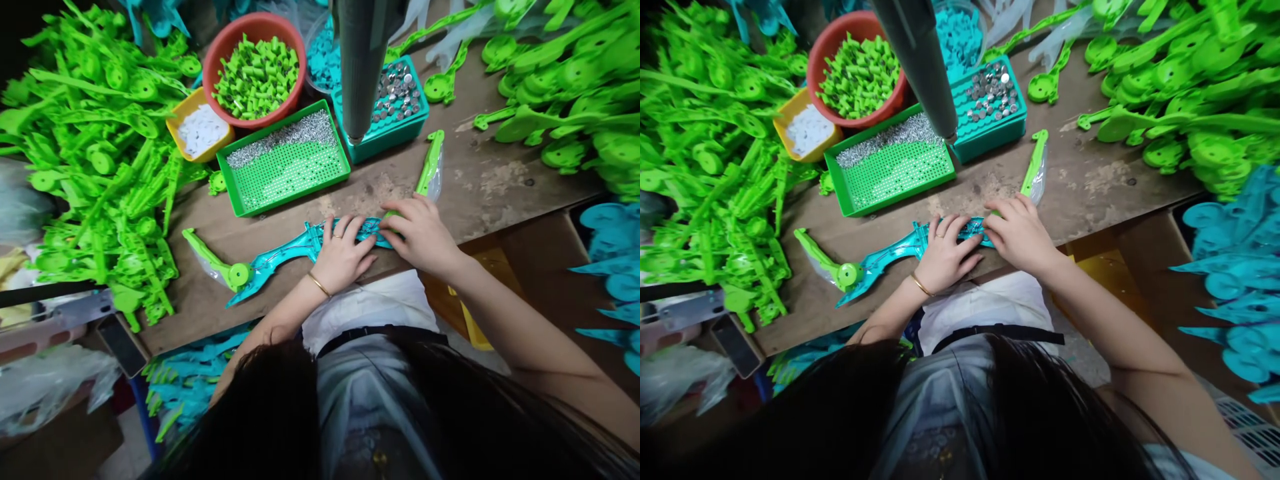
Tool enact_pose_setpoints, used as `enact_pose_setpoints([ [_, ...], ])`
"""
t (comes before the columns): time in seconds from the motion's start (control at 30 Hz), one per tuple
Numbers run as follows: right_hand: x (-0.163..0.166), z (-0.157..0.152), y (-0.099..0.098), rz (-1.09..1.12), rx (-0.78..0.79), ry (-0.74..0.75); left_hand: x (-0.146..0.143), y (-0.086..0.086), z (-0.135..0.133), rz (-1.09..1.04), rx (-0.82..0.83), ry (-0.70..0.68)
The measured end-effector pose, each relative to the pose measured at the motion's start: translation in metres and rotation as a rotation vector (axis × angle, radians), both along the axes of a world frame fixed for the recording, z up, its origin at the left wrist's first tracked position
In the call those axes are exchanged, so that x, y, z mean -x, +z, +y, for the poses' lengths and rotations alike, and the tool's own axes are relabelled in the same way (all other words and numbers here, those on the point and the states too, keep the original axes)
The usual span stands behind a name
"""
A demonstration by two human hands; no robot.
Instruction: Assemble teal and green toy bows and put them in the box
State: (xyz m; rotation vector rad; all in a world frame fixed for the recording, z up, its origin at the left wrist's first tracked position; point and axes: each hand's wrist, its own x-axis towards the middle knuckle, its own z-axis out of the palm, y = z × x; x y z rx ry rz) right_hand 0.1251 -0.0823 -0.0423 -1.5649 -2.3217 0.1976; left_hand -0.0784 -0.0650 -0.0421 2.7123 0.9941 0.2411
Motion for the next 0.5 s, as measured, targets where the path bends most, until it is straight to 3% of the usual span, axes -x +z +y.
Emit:
enact_pose_setpoints([
  [0.23, 0.009, 0.01, 0.005, -0.223, -0.06, 0.097, -0.001, -0.002, -0.001, -0.021, 0.026, 0.012],
  [0.5, 0.009, 0.015, 0.01, -0.284, -0.1, 0.205, -0.003, -0.001, -0.005, -0.011, 0.037, 0.042],
])
